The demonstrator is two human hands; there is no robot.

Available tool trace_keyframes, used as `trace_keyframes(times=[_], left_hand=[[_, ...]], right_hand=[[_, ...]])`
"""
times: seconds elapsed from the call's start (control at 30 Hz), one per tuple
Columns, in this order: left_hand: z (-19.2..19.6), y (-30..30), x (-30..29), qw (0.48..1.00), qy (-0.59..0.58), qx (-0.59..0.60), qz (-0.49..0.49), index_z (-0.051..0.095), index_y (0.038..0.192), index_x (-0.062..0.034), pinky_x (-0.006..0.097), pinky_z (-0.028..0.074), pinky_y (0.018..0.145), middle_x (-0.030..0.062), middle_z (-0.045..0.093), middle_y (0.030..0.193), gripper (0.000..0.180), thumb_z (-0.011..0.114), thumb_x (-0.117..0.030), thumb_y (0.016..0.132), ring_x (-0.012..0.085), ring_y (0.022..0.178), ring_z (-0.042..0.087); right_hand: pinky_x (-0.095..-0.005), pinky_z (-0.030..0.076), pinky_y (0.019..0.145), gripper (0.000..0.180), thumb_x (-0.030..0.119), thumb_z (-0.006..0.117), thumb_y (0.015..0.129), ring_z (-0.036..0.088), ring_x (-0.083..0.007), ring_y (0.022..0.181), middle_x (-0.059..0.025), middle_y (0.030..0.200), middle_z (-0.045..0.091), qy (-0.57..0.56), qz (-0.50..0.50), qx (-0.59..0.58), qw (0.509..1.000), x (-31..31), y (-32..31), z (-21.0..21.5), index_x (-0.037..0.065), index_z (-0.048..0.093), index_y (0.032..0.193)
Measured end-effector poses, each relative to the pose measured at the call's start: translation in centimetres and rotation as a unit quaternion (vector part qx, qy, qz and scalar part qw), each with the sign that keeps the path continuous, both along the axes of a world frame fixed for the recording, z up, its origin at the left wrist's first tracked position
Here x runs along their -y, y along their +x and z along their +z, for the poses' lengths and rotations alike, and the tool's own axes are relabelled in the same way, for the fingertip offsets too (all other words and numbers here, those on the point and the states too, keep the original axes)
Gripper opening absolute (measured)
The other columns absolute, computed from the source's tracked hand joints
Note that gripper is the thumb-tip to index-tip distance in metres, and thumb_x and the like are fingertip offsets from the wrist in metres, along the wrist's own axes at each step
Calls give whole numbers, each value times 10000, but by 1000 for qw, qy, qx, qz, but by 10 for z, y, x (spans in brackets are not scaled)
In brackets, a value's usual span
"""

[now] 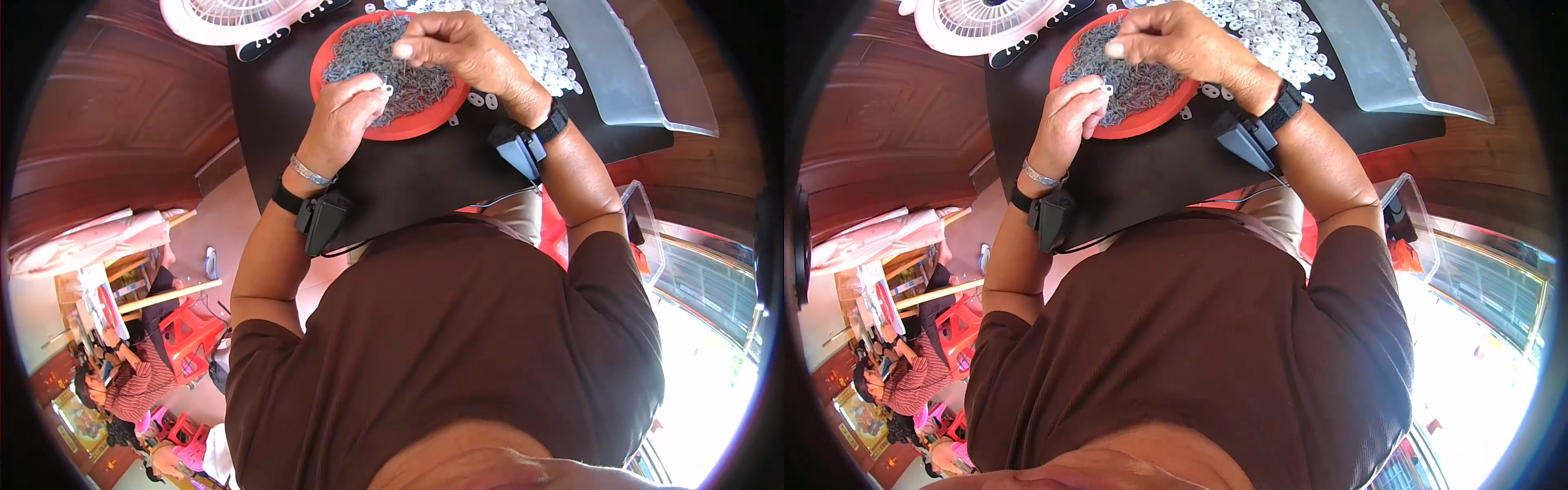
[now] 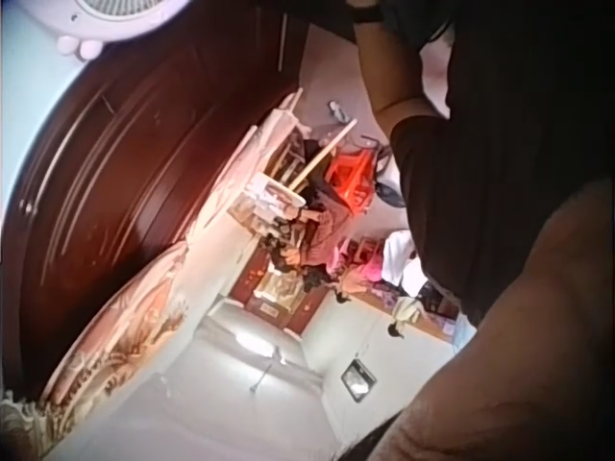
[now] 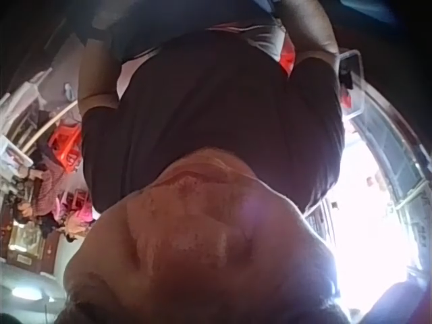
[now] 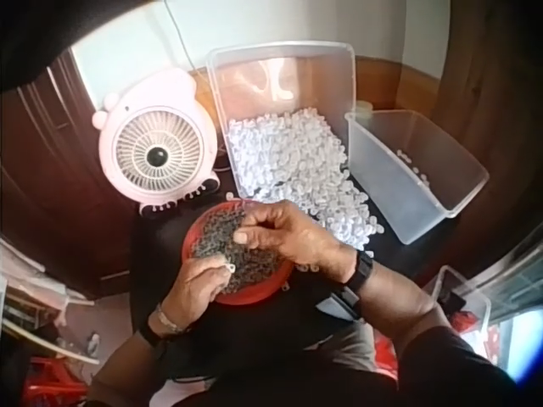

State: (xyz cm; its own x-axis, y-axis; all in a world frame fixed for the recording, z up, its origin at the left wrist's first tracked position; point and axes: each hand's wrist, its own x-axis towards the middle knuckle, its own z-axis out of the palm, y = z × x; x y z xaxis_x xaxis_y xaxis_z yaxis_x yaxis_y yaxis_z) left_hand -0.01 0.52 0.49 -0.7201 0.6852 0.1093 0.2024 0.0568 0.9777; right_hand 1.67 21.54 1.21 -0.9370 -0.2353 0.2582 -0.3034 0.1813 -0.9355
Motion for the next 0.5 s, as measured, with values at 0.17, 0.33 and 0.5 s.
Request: trace_keyframes(times=[0.17,0.33,0.5], left_hand=[[-4,-4,4,1000,-7,13,0,443,649,-34,235,280,475,-8,385,555,269,460,-169,881,74,482,351],[1,-6,6,999,-2,38,2,455,660,-26,232,262,470,-3,388,546,275,446,-179,889,72,471,347],[-1,-8,3,1000,-4,18,-7,474,690,-28,232,253,458,-6,403,550,267,446,-196,896,70,467,352]], right_hand=[[-252,468,692,159,81,657,817,581,-115,739,-58,805,649,139,-89,63,984,-11,8,36,-16,641,943],[-346,483,727,172,122,653,787,627,-287,796,-157,862,654,267,-91,-122,952,-21,10,30,10,655,917],[-322,495,628,128,134,650,795,639,-236,688,-130,757,653,275,-181,-90,940,-23,27,62,16,664,841]])
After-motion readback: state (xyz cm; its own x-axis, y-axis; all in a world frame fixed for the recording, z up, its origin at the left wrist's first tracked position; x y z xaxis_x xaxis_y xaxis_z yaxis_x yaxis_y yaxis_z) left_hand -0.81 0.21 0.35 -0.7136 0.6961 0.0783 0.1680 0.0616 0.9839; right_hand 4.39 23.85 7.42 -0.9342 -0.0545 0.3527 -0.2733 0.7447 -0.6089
